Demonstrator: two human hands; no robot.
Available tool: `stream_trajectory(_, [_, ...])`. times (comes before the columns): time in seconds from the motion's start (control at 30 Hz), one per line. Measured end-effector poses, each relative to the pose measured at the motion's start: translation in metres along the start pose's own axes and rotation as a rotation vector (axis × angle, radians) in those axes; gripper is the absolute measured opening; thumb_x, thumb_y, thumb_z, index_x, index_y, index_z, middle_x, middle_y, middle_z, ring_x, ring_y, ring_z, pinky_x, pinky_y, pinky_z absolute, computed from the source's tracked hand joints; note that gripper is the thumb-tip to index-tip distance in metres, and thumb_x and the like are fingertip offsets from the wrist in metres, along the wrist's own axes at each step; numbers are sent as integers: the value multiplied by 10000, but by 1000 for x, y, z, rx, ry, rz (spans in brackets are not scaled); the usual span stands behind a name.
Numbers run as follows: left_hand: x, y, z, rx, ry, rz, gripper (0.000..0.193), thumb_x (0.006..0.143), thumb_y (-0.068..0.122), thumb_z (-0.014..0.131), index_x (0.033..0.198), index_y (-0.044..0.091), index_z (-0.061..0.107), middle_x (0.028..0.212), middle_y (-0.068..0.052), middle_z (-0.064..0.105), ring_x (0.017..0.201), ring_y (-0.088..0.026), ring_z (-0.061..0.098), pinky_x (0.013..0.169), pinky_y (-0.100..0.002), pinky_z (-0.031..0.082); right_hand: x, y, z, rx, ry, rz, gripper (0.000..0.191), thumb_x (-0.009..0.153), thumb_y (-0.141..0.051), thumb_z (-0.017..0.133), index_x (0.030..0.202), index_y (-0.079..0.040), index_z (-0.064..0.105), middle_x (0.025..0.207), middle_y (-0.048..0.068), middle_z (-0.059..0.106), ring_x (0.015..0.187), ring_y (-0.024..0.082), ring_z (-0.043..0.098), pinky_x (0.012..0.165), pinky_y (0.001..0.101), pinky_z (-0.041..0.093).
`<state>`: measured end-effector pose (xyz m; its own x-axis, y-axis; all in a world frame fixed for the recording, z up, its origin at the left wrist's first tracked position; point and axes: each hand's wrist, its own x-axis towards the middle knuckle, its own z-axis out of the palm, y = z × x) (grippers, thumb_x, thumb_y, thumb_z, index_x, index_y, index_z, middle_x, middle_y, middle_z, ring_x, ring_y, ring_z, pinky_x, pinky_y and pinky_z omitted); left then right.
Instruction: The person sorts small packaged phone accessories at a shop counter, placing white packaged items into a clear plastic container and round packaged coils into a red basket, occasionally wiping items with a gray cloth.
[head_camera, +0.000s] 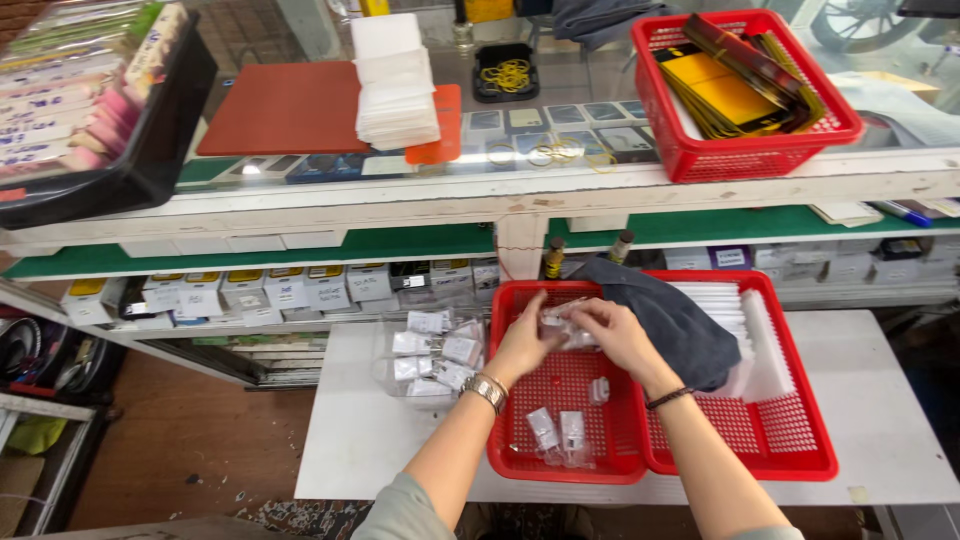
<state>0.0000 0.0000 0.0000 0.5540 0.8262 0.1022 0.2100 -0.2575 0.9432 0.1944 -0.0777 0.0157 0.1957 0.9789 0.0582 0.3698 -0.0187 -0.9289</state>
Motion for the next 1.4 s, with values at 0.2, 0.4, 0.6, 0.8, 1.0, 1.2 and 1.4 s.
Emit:
stream_trajectory(0.2, [-21, 12, 42, -690, -98, -485, 336, 914, 138, 693, 1220, 22, 617, 1183, -124, 688, 1126, -269, 678, 943, -447, 594, -65, 36, -47, -1204, 630, -77, 664, 698, -420, 766, 1265, -76, 733, 1197, 198, 693, 1110, 398, 617, 948, 489, 373])
stream_trajectory(0.4, [-43, 33, 75, -1075, 100, -601, 329, 1020, 299, 557, 1223, 49, 627, 1167, -110, 696, 1096, -231, 677, 955, -409, 590, -104, 20, -69, -618, 303, 196, 419, 893, -344, 738, 1191, -52, 698, 1148, 154, 690, 1116, 362, 631, 1091, 425, 457])
stream_trajectory(0.6, [-74, 53, 109, -935, 191, -454, 380, 1059, 312, 521, 1176, -8, 692, 1092, -82, 747, 945, -166, 701, 849, -343, 564, -113, -32, 7, -302, 422, -145, 366, 905, -267, 692, 1158, -6, 648, 1121, 241, 653, 1016, 388, 636, 873, 444, 499])
stream_trajectory(0.8, [-111, 61, 73, -723, 172, -175, 478, 1093, 347, 458, 1255, -28, 706, 1068, -62, 752, 892, -87, 673, 807, -260, 550, -82, -28, 17, -51, 622, 264, 391, 956, -292, 682, 1203, 8, 638, 1065, 215, 746, 951, 295, 721, 832, 417, 559])
stream_trajectory(1.0, [-130, 72, 11, -241, 90, 3, 345, 1072, 236, 487, 1233, 21, 704, 940, -107, 687, 851, -168, 610, 791, -323, 492, -104, -62, -7, 577, 251, 415, 552, 896, -329, 696, 1338, -31, 554, 1208, 90, 705, 1034, 152, 706, 883, 328, 579])
stream_trajectory(1.2, [-117, 75, 2, 148, 384, 309, 227, 964, 103, 558, 1110, 25, 713, 1018, -134, 590, 1005, -309, 576, 882, -415, 467, -121, -111, 29, 680, -209, 456, 556, 876, -311, 734, 1329, -27, 583, 1180, 83, 702, 1024, 134, 681, 864, 321, 582])
stream_trajectory(1.4, [-105, 57, 8, -69, 504, 189, 219, 978, 126, 595, 1092, -8, 726, 1133, -129, 597, 1060, -270, 580, 933, -384, 478, -128, -118, 47, 686, -154, 421, 484, 890, -282, 738, 1218, 65, 652, 1078, 98, 744, 918, 138, 710, 810, 323, 584])
